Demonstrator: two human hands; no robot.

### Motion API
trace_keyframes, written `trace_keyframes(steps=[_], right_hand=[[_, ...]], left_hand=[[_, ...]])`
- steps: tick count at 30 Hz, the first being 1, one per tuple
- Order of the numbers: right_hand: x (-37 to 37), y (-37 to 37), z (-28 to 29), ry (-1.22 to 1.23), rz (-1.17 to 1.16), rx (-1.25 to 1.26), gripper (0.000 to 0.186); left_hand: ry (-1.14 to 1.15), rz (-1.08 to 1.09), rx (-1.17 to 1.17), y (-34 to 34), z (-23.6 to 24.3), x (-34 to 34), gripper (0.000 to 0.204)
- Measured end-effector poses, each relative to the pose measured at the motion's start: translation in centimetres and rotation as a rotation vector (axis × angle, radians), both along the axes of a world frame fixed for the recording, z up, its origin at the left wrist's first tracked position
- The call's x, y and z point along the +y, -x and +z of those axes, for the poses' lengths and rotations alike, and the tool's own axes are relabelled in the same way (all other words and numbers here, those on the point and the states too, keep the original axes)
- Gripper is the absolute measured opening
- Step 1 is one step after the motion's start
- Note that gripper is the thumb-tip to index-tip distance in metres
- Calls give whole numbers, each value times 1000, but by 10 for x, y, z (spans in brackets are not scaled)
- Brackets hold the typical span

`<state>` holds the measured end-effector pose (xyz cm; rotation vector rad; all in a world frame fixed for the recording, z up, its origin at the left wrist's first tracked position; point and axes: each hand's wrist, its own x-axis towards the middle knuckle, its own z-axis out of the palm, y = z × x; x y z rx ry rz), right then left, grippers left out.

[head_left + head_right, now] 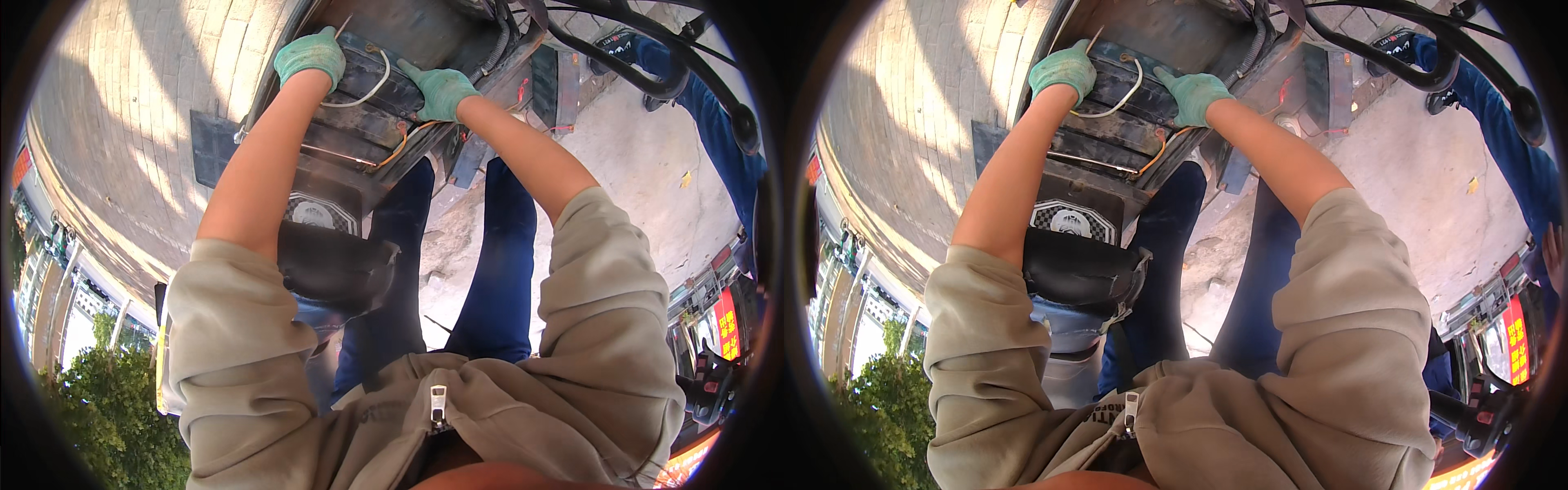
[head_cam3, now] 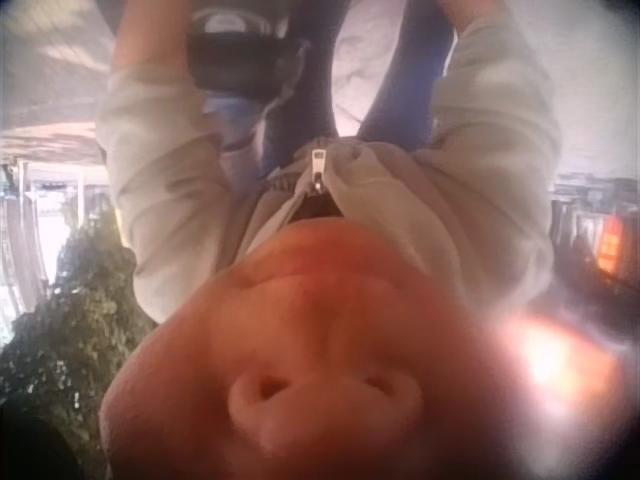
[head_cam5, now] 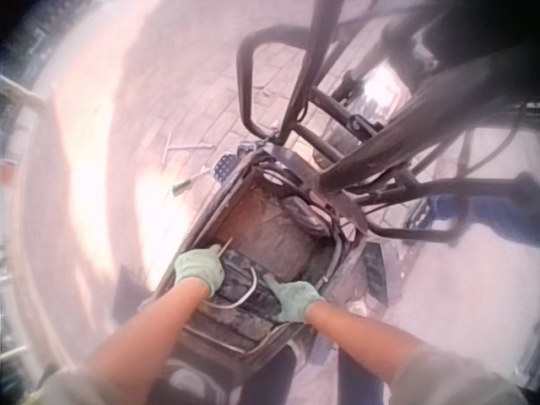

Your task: The person removes the seat of an electric scooter, then uses a screwdriver and pliers to adjust and tighten wires connected to the battery. The person works on the wiring and battery terminals throughout the clip.

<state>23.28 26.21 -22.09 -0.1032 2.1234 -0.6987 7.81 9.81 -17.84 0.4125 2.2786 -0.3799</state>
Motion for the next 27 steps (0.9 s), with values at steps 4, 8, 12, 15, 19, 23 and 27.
trace_keyframes(steps=[4,8,12,15,19,23,27], right_hand=[[5,0,4,33,-18,-3,103],[7,-5,-1,104,-58,75,103],[7,-13,-5,86,-38,178,101],[8,-13,-4,13,21,126,99],[12,-5,2,36,2,87,98],[18,0,7,71,-31,27,96],[23,5,3,-53,-151,64,87]], left_hand=[[12,-6,11,1,-3,2,35],[29,31,24,3,-10,2,41],[-12,57,16,2,-9,-4,54],[6,22,-37,-5,1,-17,68],[-49,-77,-70,-5,13,-30,62],[-95,-207,19,-10,17,-31,61],[-11,-264,-24,-12,28,-30,65]])
